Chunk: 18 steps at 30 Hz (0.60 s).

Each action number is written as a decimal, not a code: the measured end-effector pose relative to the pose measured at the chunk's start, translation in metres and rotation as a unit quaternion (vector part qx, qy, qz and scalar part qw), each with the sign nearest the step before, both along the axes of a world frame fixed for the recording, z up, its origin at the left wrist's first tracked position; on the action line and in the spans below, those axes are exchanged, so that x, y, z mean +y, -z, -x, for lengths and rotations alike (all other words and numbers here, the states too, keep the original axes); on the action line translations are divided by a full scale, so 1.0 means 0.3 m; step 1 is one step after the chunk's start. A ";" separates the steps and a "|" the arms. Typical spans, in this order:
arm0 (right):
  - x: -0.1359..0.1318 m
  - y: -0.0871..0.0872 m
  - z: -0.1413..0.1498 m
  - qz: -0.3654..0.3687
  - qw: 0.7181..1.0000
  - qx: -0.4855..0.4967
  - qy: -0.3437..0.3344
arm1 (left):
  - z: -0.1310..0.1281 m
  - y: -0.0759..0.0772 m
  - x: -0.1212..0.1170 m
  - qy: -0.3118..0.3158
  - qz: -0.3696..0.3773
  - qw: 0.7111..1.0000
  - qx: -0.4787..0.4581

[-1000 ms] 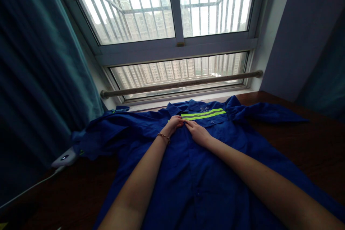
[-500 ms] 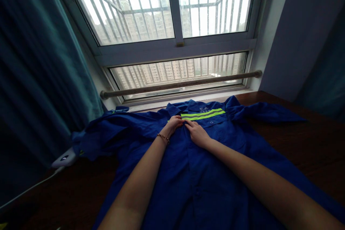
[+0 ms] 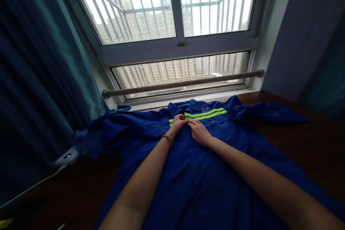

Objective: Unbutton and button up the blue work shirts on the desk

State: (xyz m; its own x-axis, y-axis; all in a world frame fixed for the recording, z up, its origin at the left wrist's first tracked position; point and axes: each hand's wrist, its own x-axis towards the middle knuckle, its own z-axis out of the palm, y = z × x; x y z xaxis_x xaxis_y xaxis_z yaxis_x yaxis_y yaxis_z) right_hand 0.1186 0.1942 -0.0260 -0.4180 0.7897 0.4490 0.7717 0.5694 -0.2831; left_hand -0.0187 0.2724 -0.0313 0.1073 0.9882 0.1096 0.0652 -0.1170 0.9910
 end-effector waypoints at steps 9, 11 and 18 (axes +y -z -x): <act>0.048 0.025 -0.012 0.028 0.995 0.096 0.006 | 0.006 0.004 -0.009 -0.011 -0.048 0.999 -0.019; 0.056 0.035 -0.015 0.024 0.993 0.115 0.005 | 0.009 0.003 -0.010 -0.014 -0.046 0.999 -0.014; 0.074 0.051 -0.018 0.026 0.988 0.153 0.002 | 0.015 -0.003 -0.011 0.012 -0.058 0.998 0.002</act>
